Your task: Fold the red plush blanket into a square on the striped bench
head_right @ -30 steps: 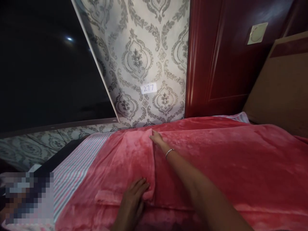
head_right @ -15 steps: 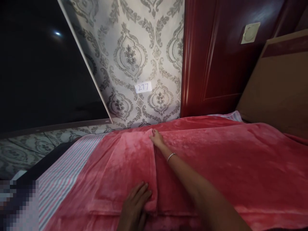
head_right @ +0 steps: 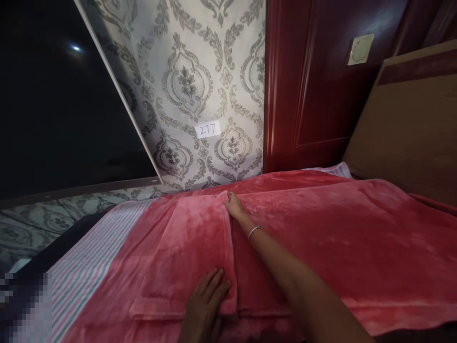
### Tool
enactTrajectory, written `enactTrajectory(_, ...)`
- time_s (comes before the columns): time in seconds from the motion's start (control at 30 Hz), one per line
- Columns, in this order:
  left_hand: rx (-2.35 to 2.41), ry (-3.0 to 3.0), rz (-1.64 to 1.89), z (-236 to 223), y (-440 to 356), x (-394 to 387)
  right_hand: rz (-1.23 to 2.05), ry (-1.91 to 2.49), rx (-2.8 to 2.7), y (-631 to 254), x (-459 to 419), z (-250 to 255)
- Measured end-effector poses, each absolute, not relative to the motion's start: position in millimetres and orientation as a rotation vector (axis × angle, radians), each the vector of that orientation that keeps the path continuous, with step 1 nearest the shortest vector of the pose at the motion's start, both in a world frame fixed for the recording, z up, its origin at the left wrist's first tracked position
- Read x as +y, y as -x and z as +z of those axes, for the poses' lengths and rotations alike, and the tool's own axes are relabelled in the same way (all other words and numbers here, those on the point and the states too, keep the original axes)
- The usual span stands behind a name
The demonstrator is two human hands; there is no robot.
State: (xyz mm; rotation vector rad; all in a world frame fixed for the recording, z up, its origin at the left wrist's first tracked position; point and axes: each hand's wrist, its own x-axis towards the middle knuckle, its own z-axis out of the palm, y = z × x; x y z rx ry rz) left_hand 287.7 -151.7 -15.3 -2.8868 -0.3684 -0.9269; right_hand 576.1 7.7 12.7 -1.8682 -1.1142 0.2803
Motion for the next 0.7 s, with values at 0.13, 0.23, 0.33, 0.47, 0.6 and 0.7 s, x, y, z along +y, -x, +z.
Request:
enactTrajectory(0.13,-0.406,2.932,-0.906,-14.9,-284.5,-154.7,0.298,1.943,-1.064,-573.9,13.8,15.5)
enactTrajectory(0.23,-0.436,2.95,-0.935,-13.9,-284.3,-156.1,0.28,1.95,-1.051,-573.4,14.3,17.8)
enactTrajectory(0.33,-0.441,2.952,-0.967,-15.7,-285.5,-155.4,0.241,1.957,-1.028,-578.9,10.2,16.5)
enactTrajectory(0.47,-0.456,2.995,-0.927,-17.9,-285.9,-155.2,0.258,1.989,-1.034,-590.4,7.2,12.9)
enactTrajectory(0.6,-0.509,3.035,-0.9,-14.9,-284.1,-158.5,0.289,1.988,-1.042,-594.0,12.1,13.5)
enactTrajectory(0.7,-0.534,3.047,-0.919,-12.2,-283.0,-160.3,0.296,1.966,-1.044,-590.8,14.5,15.6)
